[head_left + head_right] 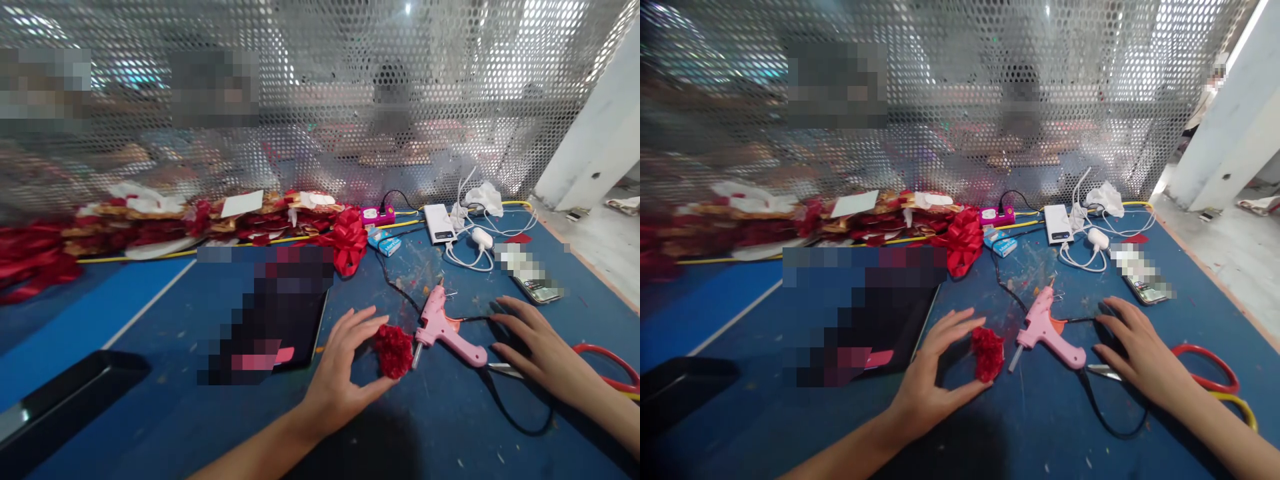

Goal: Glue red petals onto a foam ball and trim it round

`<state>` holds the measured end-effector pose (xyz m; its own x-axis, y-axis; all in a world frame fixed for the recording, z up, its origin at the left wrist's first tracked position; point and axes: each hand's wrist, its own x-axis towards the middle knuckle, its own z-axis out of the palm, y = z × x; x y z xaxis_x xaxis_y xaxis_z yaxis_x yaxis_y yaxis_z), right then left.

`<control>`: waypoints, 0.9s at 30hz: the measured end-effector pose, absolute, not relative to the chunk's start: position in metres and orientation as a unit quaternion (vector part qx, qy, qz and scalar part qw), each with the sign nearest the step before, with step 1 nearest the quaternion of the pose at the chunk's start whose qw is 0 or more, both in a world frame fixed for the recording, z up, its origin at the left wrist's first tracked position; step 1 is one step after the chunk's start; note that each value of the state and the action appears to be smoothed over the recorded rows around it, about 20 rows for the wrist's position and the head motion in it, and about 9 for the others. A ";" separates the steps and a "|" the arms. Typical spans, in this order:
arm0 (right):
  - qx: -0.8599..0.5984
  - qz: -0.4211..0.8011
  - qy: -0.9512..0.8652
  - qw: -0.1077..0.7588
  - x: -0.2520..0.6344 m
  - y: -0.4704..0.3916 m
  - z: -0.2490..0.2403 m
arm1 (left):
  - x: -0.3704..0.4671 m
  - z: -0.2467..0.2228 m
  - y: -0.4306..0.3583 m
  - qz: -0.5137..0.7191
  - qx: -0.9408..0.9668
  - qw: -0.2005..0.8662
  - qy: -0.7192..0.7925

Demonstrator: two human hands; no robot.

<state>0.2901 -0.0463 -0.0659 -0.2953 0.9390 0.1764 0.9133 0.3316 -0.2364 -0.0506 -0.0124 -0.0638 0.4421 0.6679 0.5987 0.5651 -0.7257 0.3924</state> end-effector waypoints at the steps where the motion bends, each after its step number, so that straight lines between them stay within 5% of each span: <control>1: -0.576 0.046 -0.804 0.143 0.290 -0.046 -0.066 | -0.050 -0.064 -0.012 0.388 0.843 0.068 0.365; 21: -0.589 -0.001 -0.792 0.160 0.299 -0.012 -0.042 | -0.047 -0.068 -0.010 0.423 0.839 0.048 0.338; 27: -0.568 0.023 -0.822 0.040 0.316 0.087 -0.012 | -0.046 -0.067 -0.010 0.411 0.848 0.038 0.333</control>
